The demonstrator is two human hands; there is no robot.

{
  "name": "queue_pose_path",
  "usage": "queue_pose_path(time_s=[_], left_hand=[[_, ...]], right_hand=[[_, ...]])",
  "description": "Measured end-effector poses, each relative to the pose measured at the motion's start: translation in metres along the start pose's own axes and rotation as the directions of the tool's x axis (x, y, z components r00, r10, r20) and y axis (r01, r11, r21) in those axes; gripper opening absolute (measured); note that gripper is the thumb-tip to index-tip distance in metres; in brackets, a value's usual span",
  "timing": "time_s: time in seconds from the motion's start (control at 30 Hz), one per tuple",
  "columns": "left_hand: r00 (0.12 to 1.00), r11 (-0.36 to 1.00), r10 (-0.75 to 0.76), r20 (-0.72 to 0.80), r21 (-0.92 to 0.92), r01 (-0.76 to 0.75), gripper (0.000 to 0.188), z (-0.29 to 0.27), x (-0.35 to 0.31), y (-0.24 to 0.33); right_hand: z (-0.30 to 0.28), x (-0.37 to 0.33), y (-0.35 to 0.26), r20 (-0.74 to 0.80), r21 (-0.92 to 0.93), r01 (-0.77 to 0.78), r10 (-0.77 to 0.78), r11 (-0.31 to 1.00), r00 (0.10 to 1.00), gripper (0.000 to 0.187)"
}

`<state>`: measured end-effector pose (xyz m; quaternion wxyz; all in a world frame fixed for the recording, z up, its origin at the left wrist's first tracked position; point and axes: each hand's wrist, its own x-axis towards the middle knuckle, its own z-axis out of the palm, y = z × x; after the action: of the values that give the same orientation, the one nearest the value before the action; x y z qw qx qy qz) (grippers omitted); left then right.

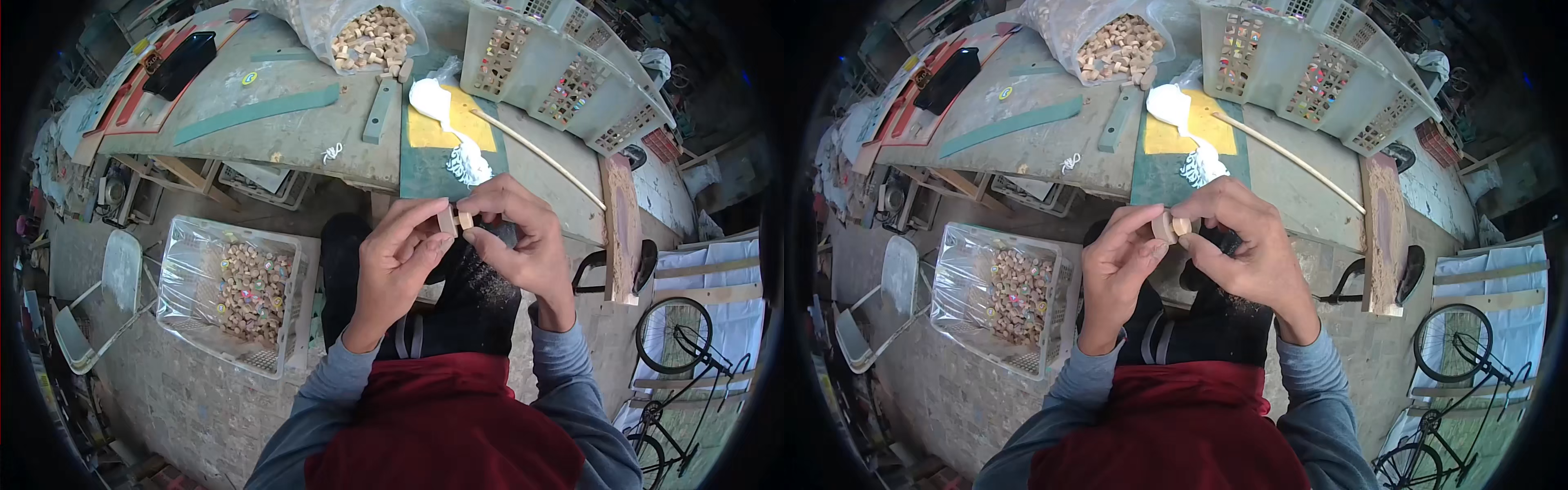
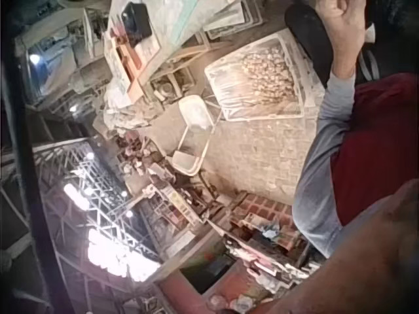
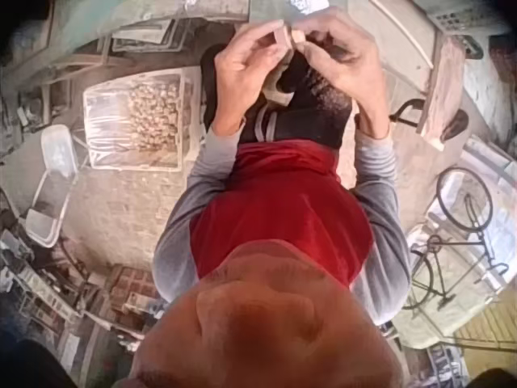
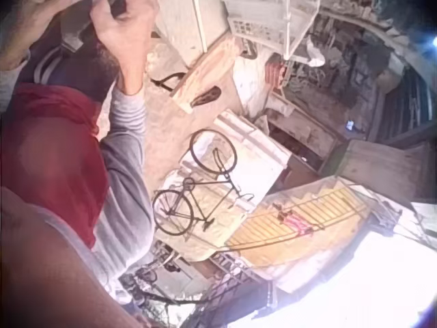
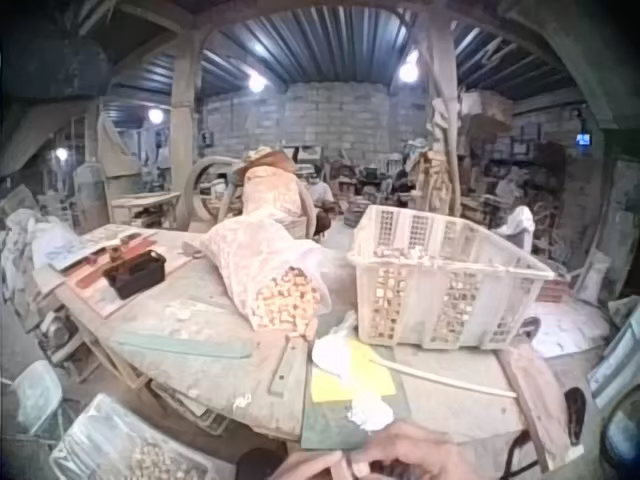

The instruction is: Applying glue to small wooden components and assembling them as part of a manufacturing process.

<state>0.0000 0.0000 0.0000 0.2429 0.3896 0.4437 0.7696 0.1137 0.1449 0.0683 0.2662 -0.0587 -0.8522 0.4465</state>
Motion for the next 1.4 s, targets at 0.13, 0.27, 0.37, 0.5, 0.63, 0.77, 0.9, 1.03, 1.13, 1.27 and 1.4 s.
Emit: queue_pose_path(time_s=[0.13,0.27,0.37,0.5,0.63,0.77,0.9,1.03,1.13,1.27,1.4], left_hand=[[1.000,0.999,0.018,0.001,0.036,-0.018,0.036,0.000,0.001,0.001],[1.000,1.000,0.018,-0.005,0.023,-0.018,0.035,0.001,0.001,-0.001],[1.000,0.999,0.021,-0.001,0.040,-0.021,0.035,0.000,0.000,0.000],[1.000,0.999,0.026,0.010,0.020,-0.026,0.035,-0.001,0.000,-0.002],[1.000,1.000,0.013,0.002,-0.014,-0.013,0.035,-0.001,-0.001,-0.004],[1.000,1.000,0.007,-0.005,-0.026,-0.007,0.034,0.000,-0.001,-0.002],[1.000,1.000,0.005,-0.001,-0.017,-0.005,0.034,-0.001,-0.002,-0.002],[0.999,0.999,0.035,-0.010,0.015,-0.035,0.033,-0.001,-0.001,-0.003],[0.999,0.998,0.043,-0.015,0.042,-0.042,0.032,-0.001,-0.001,-0.003],[0.999,0.998,0.046,-0.027,0.035,-0.045,0.032,0.000,-0.001,-0.006],[0.999,1.000,0.028,-0.026,-0.004,-0.028,0.033,0.001,-0.002,-0.009]], right_hand=[[0.002,-0.001,0.002,-0.006,0.036,-0.010,0.010,0.999,1.000,0.027],[0.003,-0.002,0.004,-0.018,0.052,-0.025,0.026,0.998,0.999,0.027],[0.004,-0.002,0.005,-0.015,0.060,-0.029,0.030,0.998,0.999,0.026],[0.004,-0.002,0.006,-0.018,0.057,-0.013,0.014,0.998,1.000,0.027],[0.004,-0.002,0.007,-0.011,0.056,-0.004,0.004,0.998,1.000,0.027],[0.004,-0.002,0.008,-0.009,0.067,0.010,-0.010,0.998,1.000,0.028],[0.004,-0.002,0.010,0.009,0.074,0.002,-0.002,0.997,1.000,0.029],[0.004,-0.003,0.011,0.012,0.087,-0.006,0.005,0.996,1.000,0.031],[0.004,-0.003,0.011,0.016,0.093,-0.008,0.006,0.996,1.000,0.031],[0.003,-0.002,0.013,0.020,0.095,-0.010,0.008,0.995,1.000,0.032],[0.001,-0.001,0.015,0.026,0.080,0.022,-0.024,0.997,0.999,0.033]])
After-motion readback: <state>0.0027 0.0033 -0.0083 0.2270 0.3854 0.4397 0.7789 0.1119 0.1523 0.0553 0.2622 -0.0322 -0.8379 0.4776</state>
